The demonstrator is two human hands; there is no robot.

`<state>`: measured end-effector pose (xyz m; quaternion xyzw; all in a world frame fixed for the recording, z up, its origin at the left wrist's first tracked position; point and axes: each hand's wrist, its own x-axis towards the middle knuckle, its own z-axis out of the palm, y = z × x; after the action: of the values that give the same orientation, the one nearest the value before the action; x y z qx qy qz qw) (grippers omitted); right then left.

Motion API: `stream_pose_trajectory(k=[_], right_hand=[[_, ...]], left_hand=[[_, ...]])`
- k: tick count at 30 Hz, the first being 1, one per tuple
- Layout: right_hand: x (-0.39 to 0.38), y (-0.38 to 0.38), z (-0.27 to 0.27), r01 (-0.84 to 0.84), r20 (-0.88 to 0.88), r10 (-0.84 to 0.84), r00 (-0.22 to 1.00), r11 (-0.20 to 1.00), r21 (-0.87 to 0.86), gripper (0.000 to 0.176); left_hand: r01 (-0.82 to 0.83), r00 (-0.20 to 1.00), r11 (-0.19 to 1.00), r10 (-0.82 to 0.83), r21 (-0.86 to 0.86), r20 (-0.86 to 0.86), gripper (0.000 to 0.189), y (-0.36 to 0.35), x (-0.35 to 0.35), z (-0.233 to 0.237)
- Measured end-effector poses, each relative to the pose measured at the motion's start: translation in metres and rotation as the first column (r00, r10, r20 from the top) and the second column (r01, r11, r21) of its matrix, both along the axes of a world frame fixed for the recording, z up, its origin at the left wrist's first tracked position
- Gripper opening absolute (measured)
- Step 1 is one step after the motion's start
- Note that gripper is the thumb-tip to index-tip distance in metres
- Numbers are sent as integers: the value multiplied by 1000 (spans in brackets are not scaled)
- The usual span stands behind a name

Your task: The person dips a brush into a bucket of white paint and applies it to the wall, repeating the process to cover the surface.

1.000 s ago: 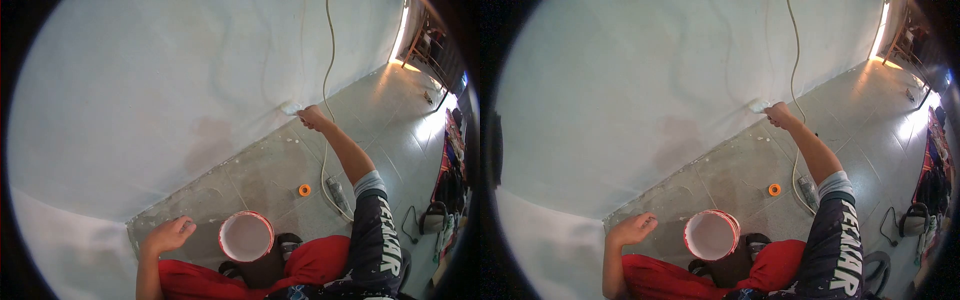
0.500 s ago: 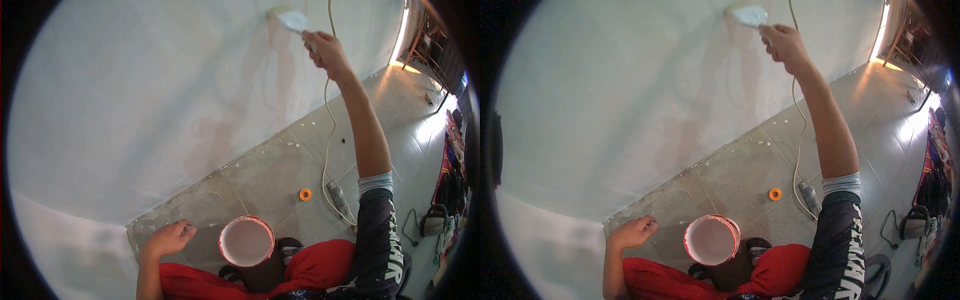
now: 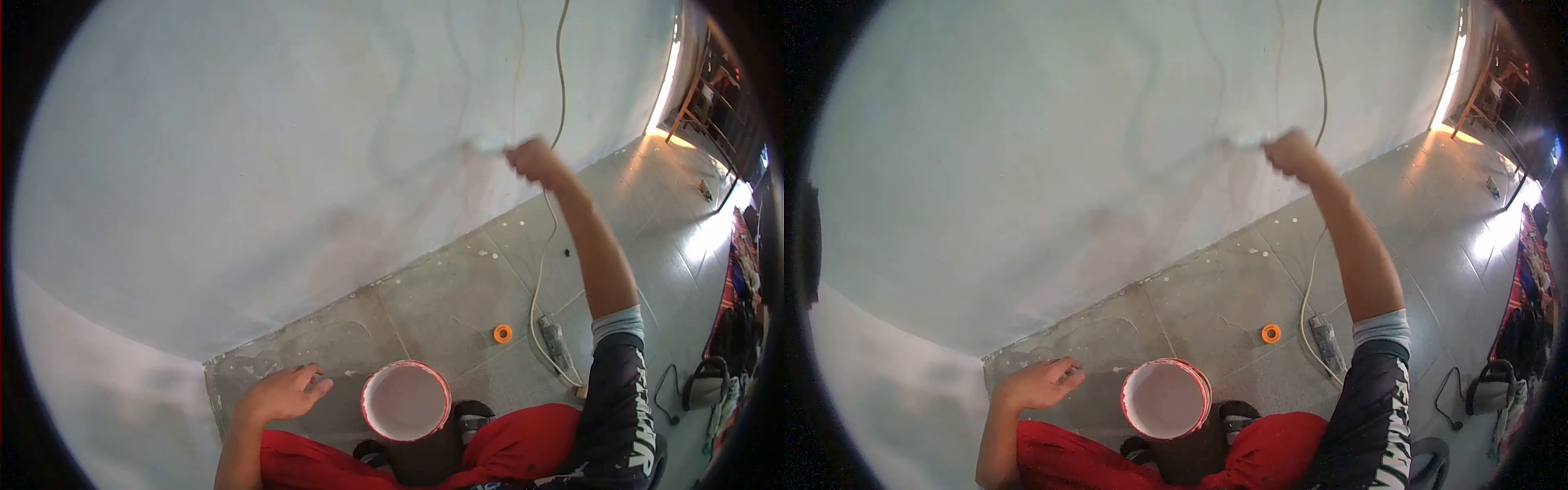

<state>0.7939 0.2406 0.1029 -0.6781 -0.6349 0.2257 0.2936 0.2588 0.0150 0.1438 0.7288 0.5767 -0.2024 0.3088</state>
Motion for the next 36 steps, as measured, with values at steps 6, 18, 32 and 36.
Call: stream_pose_trajectory(k=[6, 18, 32, 36], right_hand=[[-40, -17, 181, 220, -431, -54, 901, 912, 346, 31], [-39, -15, 23, 242, -750, -166, 640, 970, -8, 22], [10, -2, 119, 289, -507, -97, 857, 903, 317, 28], [16, -11, 175, 311, -640, 19, 768, 862, 399, 25]], left_hand=[[10, 1000, 1000, -10, -21, 15, 55, 3, -7, -6], [22, 998, 1000, -23, 7, 50, 51, 3, -6, -9], [-34, 999, 999, 34, -5, -22, 55, -12, -5, 6], [-27, 1000, 999, 27, -27, -8, 54, -1, -13, -8]])
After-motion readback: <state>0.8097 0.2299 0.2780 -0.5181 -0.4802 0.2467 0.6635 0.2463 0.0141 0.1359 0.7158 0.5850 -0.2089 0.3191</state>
